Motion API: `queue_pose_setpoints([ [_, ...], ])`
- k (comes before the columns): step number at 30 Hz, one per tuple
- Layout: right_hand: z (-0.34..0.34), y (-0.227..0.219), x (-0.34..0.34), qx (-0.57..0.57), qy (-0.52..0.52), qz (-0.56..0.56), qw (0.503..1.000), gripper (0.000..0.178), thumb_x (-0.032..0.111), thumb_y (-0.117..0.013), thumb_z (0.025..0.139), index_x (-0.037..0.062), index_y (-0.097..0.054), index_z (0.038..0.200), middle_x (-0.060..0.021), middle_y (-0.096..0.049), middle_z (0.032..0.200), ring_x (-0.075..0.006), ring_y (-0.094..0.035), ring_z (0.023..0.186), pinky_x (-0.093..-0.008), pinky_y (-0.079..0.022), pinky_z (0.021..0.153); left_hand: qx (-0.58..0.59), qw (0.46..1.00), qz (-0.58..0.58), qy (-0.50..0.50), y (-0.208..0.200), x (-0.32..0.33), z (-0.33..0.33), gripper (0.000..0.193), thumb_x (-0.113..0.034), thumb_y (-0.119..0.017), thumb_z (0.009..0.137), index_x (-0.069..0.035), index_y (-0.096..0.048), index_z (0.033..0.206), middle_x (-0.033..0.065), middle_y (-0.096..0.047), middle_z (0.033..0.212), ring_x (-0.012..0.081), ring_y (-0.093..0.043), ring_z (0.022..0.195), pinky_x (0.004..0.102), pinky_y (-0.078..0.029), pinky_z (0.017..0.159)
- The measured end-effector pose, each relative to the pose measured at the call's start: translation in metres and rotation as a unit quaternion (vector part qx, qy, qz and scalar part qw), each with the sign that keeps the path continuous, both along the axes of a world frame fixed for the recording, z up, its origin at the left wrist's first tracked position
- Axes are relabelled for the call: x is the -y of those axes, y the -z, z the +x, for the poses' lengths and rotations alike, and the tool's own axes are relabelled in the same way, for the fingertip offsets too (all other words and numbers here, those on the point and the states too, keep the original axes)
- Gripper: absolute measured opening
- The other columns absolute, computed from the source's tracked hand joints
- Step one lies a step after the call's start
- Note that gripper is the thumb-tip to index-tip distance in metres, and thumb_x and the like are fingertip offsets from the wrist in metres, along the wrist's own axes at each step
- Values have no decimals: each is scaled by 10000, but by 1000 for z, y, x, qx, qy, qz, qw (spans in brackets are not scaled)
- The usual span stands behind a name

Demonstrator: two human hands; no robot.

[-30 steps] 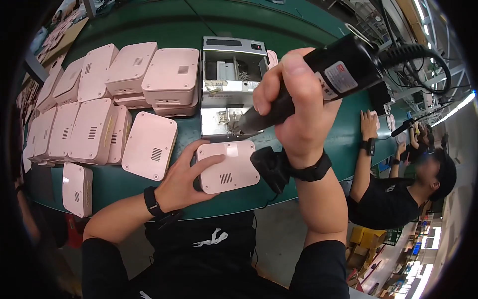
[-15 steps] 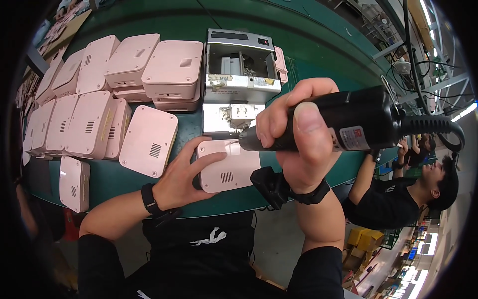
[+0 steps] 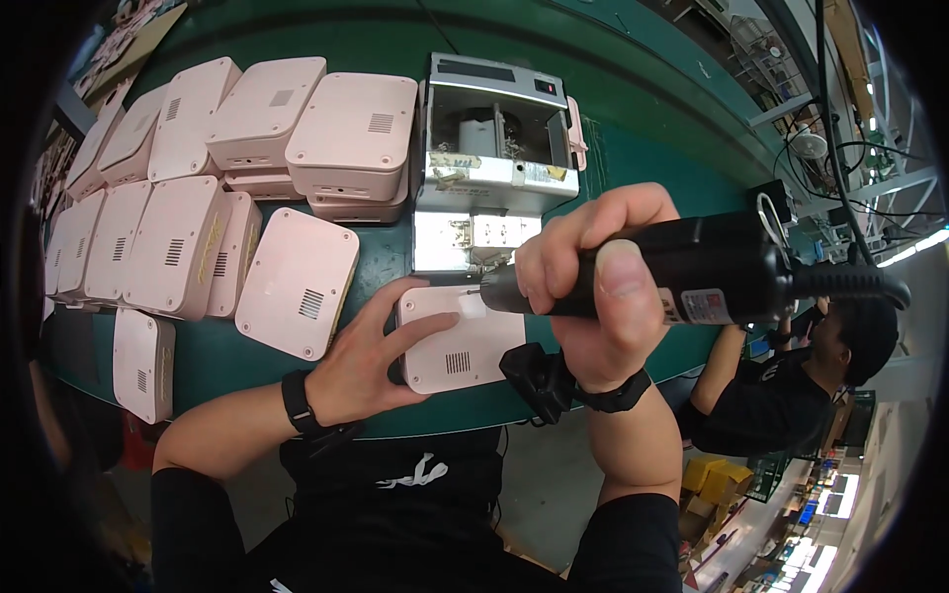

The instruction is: The person picks up a pink electronic device, uses a power screwdriver to drive screws into the back panel, and then sets it aside. This process is repeated with several more devices from the stack.

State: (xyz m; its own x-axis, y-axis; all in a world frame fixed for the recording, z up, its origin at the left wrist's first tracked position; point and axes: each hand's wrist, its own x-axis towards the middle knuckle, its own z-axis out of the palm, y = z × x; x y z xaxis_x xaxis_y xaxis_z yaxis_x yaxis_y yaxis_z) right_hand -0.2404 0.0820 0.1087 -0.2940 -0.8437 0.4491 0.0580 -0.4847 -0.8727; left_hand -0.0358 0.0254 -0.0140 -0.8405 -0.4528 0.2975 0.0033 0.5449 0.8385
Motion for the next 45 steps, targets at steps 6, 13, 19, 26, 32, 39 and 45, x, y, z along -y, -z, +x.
queue_pose_setpoints([
  [6,1,-20,-3,-7,20,-16,1000,308,364,-496,928,65,-461,994,-42,-469,637,-147,-434,474,-321,-408,508,4,1000,-2,5,-5,-6,0,802,-118,-865,613,-182,-546,1346,196,-381,1376,404,-455,1257,450,-440,1043],
  [13,1,-27,7,3,89,2,996,299,353,-466,949,60,-464,1013,-47,-473,646,-150,-435,483,-320,-414,537,2,999,-29,30,-6,-15,-23,772,-141,-865,618,-186,-565,1327,178,-415,1360,383,-492,1225,431,-456,1014],
  [19,14,-34,-7,8,31,21,999,322,379,-463,952,62,-473,1005,-43,-473,648,-146,-432,485,-327,-405,534,-32,998,-44,28,1,-11,-31,791,-151,-867,599,-194,-558,1325,170,-425,1333,383,-484,1218,448,-432,1028],
  [26,24,-33,-9,0,-7,8,1000,339,399,-477,941,65,-470,1000,-45,-480,650,-147,-440,484,-328,-407,530,-24,998,-54,17,6,-9,-29,783,-139,-870,587,-189,-573,1310,180,-419,1336,382,-490,1215,446,-437,1025],
  [32,22,-11,-4,10,-21,23,999,332,396,-505,929,72,-452,981,-44,-480,642,-146,-445,485,-326,-422,531,-23,999,-43,8,7,-17,-28,764,-128,-867,590,-176,-585,1297,181,-420,1337,384,-488,1225,443,-450,1018],
  [39,22,-12,-4,-40,-46,33,998,331,377,-552,908,74,-440,982,-50,-483,627,-150,-452,476,-323,-431,521,-42,998,-52,14,3,-12,-29,723,-114,-862,594,-158,-604,1268,179,-429,1330,383,-489,1218,438,-458,1015],
  [45,21,-13,-9,-45,-46,9,998,338,379,-551,908,70,-439,985,-53,-482,626,-152,-449,471,-323,-429,516,-36,997,-55,28,2,-10,-33,741,-122,-864,588,-162,-597,1278,177,-429,1327,379,-492,1202,437,-458,1010],
])
